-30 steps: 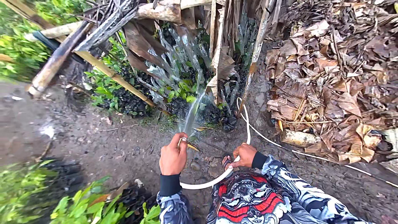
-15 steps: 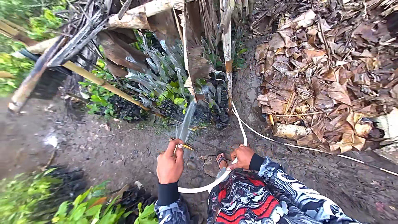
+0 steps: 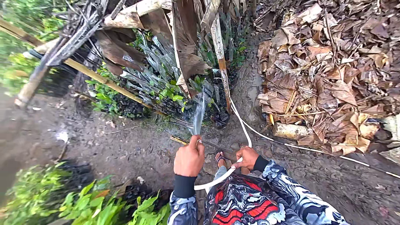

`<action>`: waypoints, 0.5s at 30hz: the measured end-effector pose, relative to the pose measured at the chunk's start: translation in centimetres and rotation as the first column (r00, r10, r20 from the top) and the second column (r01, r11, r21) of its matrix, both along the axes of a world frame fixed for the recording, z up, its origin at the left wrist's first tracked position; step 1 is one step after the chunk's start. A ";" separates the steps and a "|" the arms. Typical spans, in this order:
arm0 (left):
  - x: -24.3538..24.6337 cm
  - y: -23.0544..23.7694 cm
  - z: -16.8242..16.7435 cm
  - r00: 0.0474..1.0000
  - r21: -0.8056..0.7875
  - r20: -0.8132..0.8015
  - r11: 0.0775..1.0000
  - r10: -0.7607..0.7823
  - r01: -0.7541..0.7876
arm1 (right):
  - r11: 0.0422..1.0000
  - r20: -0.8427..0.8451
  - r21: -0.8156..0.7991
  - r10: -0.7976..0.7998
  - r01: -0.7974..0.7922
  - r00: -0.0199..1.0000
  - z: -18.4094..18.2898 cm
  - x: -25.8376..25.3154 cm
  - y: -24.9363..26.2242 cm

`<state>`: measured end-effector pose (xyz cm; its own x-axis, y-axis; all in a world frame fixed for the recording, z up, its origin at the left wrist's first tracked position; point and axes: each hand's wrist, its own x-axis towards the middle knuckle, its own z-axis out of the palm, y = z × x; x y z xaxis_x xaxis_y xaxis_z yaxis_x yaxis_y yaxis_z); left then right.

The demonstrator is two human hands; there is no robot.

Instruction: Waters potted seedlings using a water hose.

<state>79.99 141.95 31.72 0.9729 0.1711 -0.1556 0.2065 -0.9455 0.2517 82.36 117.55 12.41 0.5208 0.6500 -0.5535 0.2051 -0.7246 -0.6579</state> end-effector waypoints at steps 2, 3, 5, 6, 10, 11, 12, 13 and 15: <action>0.7 -1.2 0.2 1.000 0.036 0.028 0.999 0.012 -0.013 | 0.998 0.001 0.011 -0.062 0.062 0.998 -0.5 -0.3 -1.0; 1.1 -1.8 0.3 1.000 0.047 0.023 0.999 0.015 -0.016 | 0.996 -0.001 0.019 -0.089 0.089 0.996 -0.5 -0.3 -1.5; 1.7 -2.9 0.6 0.999 0.059 -0.036 0.998 0.001 0.001 | 0.993 -0.014 0.024 -0.119 0.119 0.993 -0.4 -0.3 -2.2; 2.0 -3.4 0.7 0.998 0.058 -0.064 0.998 -0.010 0.014 | 0.992 -0.014 0.027 -0.125 0.126 0.992 -0.4 -0.4 -2.5; 2.4 -4.2 0.7 0.999 0.055 0.034 0.998 -0.029 0.027 | 0.987 -0.007 0.035 -0.158 0.158 0.987 -0.8 -0.8 -3.5; 2.4 -4.2 0.8 0.998 0.057 0.053 0.998 -0.021 0.018 | 0.985 -0.010 0.038 -0.169 0.170 0.986 -0.8 -0.9 -3.7; 2.5 -4.2 0.9 0.999 0.057 0.052 0.998 -0.017 0.014 | 0.983 -0.013 0.041 -0.178 0.179 0.984 -0.7 -0.9 -3.9; 2.5 -4.2 1.0 0.999 0.059 0.032 0.998 -0.018 0.016 | 0.982 -0.013 0.039 -0.184 0.184 0.983 -0.6 -1.0 -4.0; 2.4 -4.3 1.1 0.999 0.051 -0.022 0.998 -0.035 0.036 | 0.982 -0.029 0.027 -0.185 0.186 0.982 -0.3 -1.0 -4.0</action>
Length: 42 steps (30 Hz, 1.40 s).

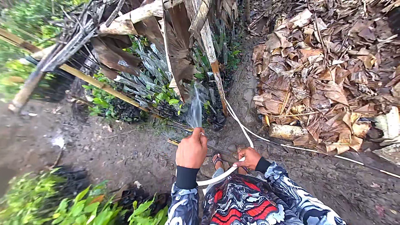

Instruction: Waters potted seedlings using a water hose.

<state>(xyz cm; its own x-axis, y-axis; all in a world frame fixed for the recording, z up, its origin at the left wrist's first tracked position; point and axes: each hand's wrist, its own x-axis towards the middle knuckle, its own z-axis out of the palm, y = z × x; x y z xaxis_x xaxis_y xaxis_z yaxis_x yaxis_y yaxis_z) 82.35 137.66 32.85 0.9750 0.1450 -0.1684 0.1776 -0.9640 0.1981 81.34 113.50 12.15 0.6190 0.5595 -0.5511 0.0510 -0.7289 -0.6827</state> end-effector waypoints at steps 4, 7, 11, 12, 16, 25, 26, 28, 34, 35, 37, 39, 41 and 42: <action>-0.6 0.4 -0.5 0.990 -0.043 0.136 0.999 -0.023 0.030 | 1.000 -0.010 -0.009 0.008 -0.008 1.000 0.1 -0.3 -0.2; -0.9 0.8 -0.8 0.990 -0.056 0.143 0.998 -0.020 0.028 | 1.000 0.006 -0.007 0.006 -0.006 1.000 -0.2 -0.5 -0.5; -1.0 1.5 -1.7 0.998 -0.096 0.035 0.994 -0.054 0.057 | 0.998 0.002 -0.038 0.054 -0.054 0.999 -0.1 -0.4 -0.2; -1.0 1.7 -1.9 0.996 -0.109 0.066 0.992 -0.055 0.062 | 0.998 0.007 -0.039 0.055 -0.054 0.998 -0.1 -0.4 -0.1; -0.9 3.0 -2.1 0.988 -0.156 0.150 0.986 -0.040 0.063 | 0.998 0.009 -0.032 0.045 -0.045 0.999 0.1 -0.5 -0.1; 0.4 3.5 -1.3 0.981 -0.183 0.187 0.980 -0.039 0.074 | 0.999 0.023 -0.018 0.039 -0.038 0.999 0.5 -0.1 0.3; 0.6 3.7 -1.4 0.985 -0.192 0.164 0.977 -0.058 0.090 | 0.999 0.019 -0.019 0.036 -0.036 0.999 0.6 0.0 0.3; 1.0 3.9 -1.3 0.987 -0.211 0.141 0.972 -0.080 0.109 | 0.999 0.020 -0.014 0.032 -0.031 0.999 0.6 0.0 0.4; 2.1 5.2 -0.8 0.989 -0.230 0.145 0.971 -0.030 0.063 | 1.000 0.031 0.021 0.016 -0.017 0.999 0.9 0.0 0.9; 2.2 5.4 -0.9 0.992 -0.233 0.119 0.970 -0.041 0.068 | 1.000 0.027 0.013 0.028 -0.029 0.999 1.0 0.1 1.0; 2.5 5.8 -0.7 0.991 -0.238 0.122 0.968 -0.052 0.080 | 0.999 0.022 0.009 0.046 -0.046 0.999 1.4 0.2 1.3; 2.7 6.1 -0.1 0.982 -0.245 0.186 0.966 -0.034 0.080 | 0.999 0.020 0.013 0.046 -0.046 0.999 1.8 0.3 1.4; 2.9 6.1 0.1 0.977 -0.245 0.213 0.966 -0.024 0.078 | 0.999 0.032 0.022 0.031 -0.031 0.999 1.8 0.5 1.6; 3.0 6.1 0.2 0.979 -0.247 0.202 0.966 -0.028 0.078 | 0.999 0.038 0.025 0.028 -0.029 0.999 1.8 0.6 1.6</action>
